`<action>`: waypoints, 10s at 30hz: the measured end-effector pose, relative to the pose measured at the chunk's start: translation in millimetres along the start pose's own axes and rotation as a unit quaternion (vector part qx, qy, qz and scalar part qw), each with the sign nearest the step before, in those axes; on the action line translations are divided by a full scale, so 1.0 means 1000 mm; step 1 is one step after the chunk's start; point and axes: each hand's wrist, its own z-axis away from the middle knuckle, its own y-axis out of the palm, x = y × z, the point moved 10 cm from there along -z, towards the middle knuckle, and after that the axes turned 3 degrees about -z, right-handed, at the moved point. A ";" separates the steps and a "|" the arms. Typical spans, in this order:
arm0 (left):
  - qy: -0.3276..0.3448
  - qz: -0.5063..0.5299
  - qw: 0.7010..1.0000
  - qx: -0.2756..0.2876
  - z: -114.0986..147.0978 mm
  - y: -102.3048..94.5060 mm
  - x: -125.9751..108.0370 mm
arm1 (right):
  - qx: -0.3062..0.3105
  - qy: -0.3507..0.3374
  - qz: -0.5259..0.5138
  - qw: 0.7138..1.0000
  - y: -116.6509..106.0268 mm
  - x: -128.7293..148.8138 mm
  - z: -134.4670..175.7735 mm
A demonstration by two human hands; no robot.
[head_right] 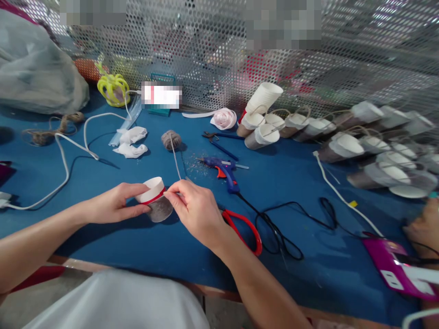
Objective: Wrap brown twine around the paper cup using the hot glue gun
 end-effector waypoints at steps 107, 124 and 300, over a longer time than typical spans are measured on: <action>0.072 0.165 0.983 -0.045 -0.001 0.005 -0.006 | 0.005 0.070 -0.025 0.997 0.024 -0.019 0.004; -0.091 0.145 0.985 -0.035 -0.002 0.019 0.017 | -0.033 0.011 0.077 0.996 0.028 -0.009 0.005; -0.055 0.010 0.996 -0.070 -0.001 -0.006 0.020 | 0.039 0.164 0.007 0.986 -0.023 -0.042 0.021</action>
